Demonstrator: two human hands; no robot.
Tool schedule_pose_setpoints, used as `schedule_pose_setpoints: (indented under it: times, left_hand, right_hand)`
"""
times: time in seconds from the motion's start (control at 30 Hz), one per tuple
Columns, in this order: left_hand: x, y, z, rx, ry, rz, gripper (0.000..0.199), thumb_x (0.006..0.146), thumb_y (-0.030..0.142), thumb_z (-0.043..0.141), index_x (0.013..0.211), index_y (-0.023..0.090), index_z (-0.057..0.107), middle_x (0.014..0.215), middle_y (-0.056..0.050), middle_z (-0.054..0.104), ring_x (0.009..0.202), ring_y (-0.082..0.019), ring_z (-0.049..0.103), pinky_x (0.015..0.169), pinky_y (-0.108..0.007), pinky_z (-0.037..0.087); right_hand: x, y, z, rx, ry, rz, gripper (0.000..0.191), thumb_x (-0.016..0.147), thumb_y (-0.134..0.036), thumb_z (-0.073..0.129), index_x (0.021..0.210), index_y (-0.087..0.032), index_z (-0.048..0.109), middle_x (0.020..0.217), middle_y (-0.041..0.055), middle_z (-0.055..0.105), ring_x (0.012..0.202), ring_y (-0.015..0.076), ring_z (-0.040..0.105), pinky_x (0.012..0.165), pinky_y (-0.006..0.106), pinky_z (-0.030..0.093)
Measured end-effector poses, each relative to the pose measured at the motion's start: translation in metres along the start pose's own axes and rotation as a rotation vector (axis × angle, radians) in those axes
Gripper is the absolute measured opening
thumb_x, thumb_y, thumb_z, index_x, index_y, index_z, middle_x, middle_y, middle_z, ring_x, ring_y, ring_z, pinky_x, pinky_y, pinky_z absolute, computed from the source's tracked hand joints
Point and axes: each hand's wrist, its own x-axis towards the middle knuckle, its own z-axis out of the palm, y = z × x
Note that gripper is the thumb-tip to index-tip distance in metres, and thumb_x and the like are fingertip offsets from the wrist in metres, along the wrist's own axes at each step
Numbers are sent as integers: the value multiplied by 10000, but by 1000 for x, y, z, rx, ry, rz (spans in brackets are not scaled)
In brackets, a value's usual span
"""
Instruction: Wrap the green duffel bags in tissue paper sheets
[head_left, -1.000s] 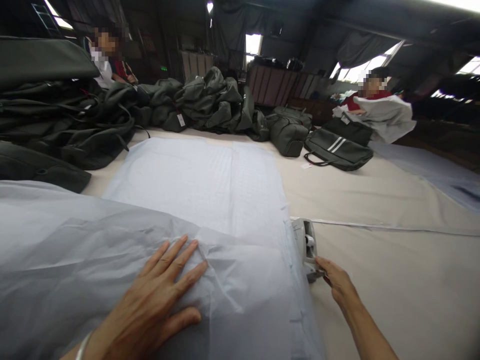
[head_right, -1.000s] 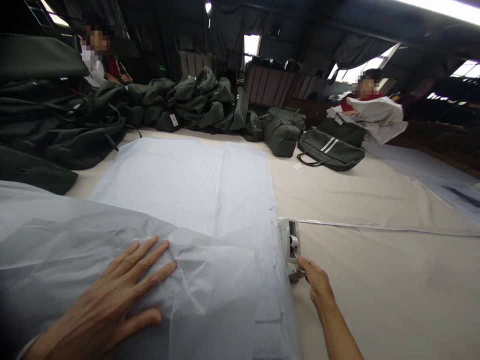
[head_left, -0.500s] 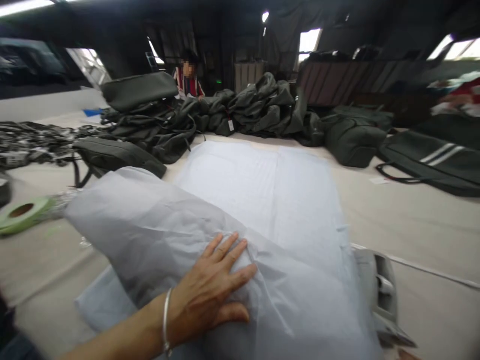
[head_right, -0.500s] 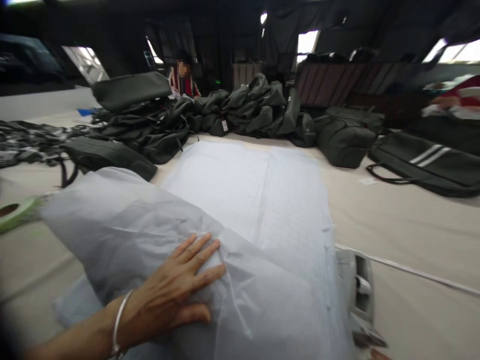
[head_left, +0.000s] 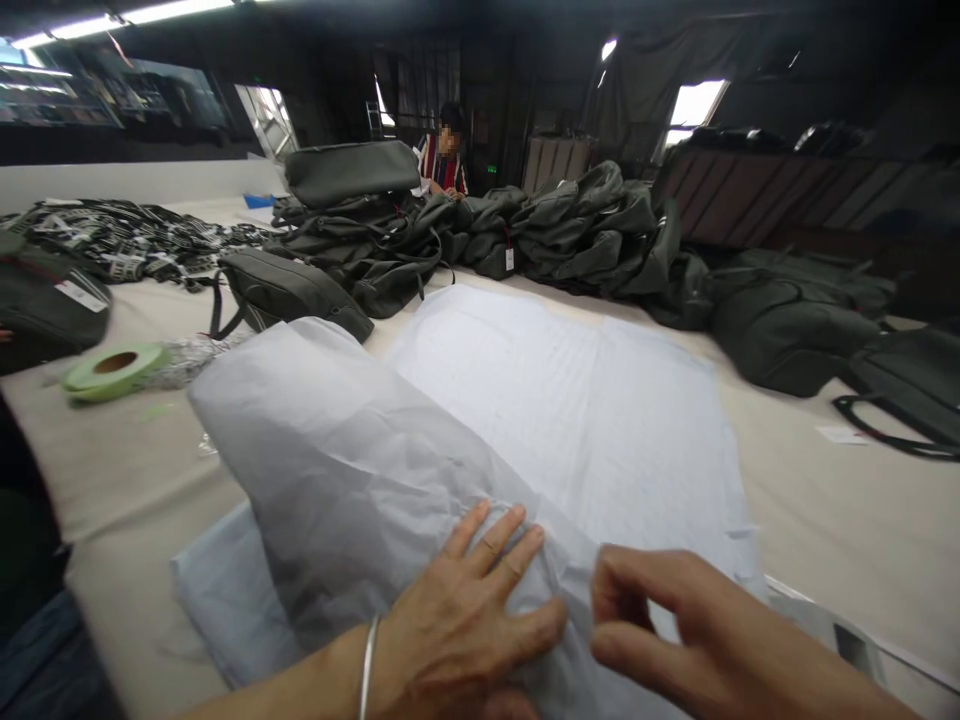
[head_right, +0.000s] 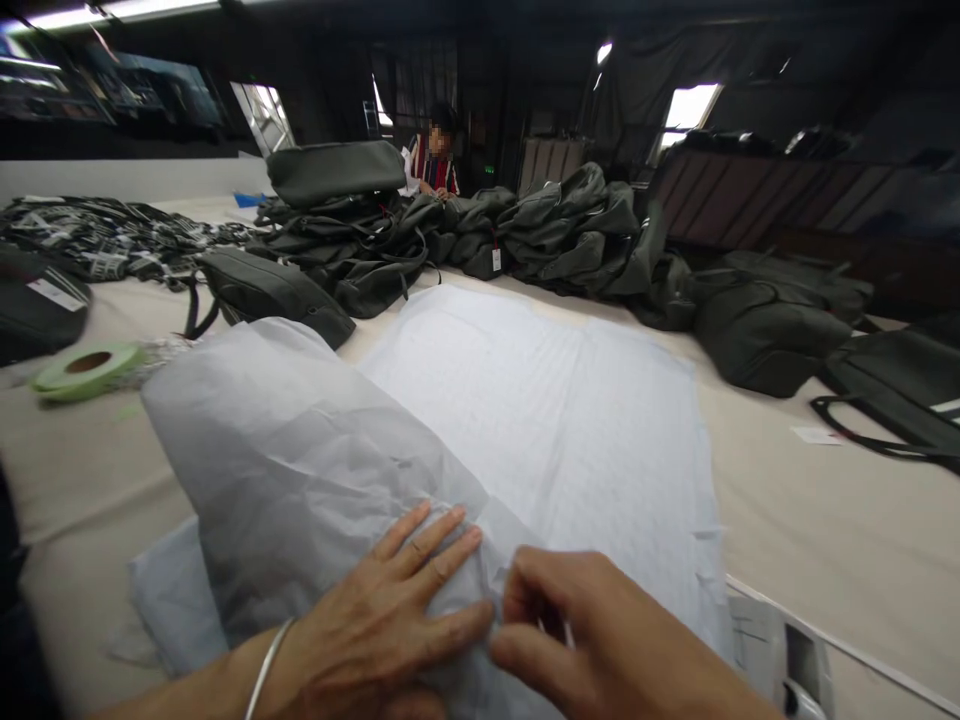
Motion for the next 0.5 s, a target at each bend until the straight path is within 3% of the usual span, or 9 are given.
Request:
schedule_pose_setpoints:
  times: [0.07, 0.13, 0.27, 0.33, 0.43, 0.5]
  left_hand:
    - [1, 0, 3, 30, 40, 21, 590, 866, 618, 554, 1327, 261, 462, 1444, -182, 435, 1367, -382, 342, 1069, -592, 318]
    - [1, 0, 7, 67, 86, 23, 493, 898, 519, 571, 1309, 266, 469, 1418, -175, 468, 1358, -365, 369, 1066, -579, 332]
    - [1, 2, 19, 134, 230, -26, 355, 934, 383, 566, 1267, 283, 494, 1315, -135, 572, 1324, -326, 435, 1070, -533, 362]
    - [1, 3, 24, 138, 260, -39, 325, 942, 392, 555, 1245, 284, 507, 1284, -113, 599, 1314, -311, 452, 1077, -521, 364]
    - [1, 4, 29, 152, 296, -54, 304, 930, 370, 585, 1216, 290, 521, 1267, -84, 616, 1310, -291, 460, 1092, -522, 357]
    - [0, 4, 31, 164, 307, -69, 308, 913, 373, 612, 1202, 301, 535, 1263, -76, 621, 1305, -288, 466, 1090, -518, 372]
  right_hand:
    - [39, -31, -7, -131, -29, -42, 153, 780, -334, 651, 684, -234, 586, 652, -51, 606, 608, 113, 507, 529, 237, 338]
    - [70, -41, -13, -251, -56, -43, 111, 720, -286, 678, 665, -225, 604, 604, -54, 587, 560, 103, 478, 495, 240, 289]
    - [97, -32, -25, -288, -212, 16, 180, 656, -370, 758, 692, -227, 655, 616, -42, 617, 577, 124, 527, 487, 235, 299]
    - [102, -25, -30, -344, -191, 13, 321, 594, -470, 809, 748, -230, 660, 664, -27, 632, 616, 152, 547, 525, 247, 340]
    - [111, -7, -32, -341, -131, -107, 688, 499, -605, 837, 1050, -238, 646, 966, 39, 665, 847, 246, 596, 749, 336, 455]
    - [120, 14, -26, -156, -181, -208, 976, 514, -647, 822, 1340, -248, 491, 1341, 104, 520, 1182, 330, 495, 1005, 438, 385]
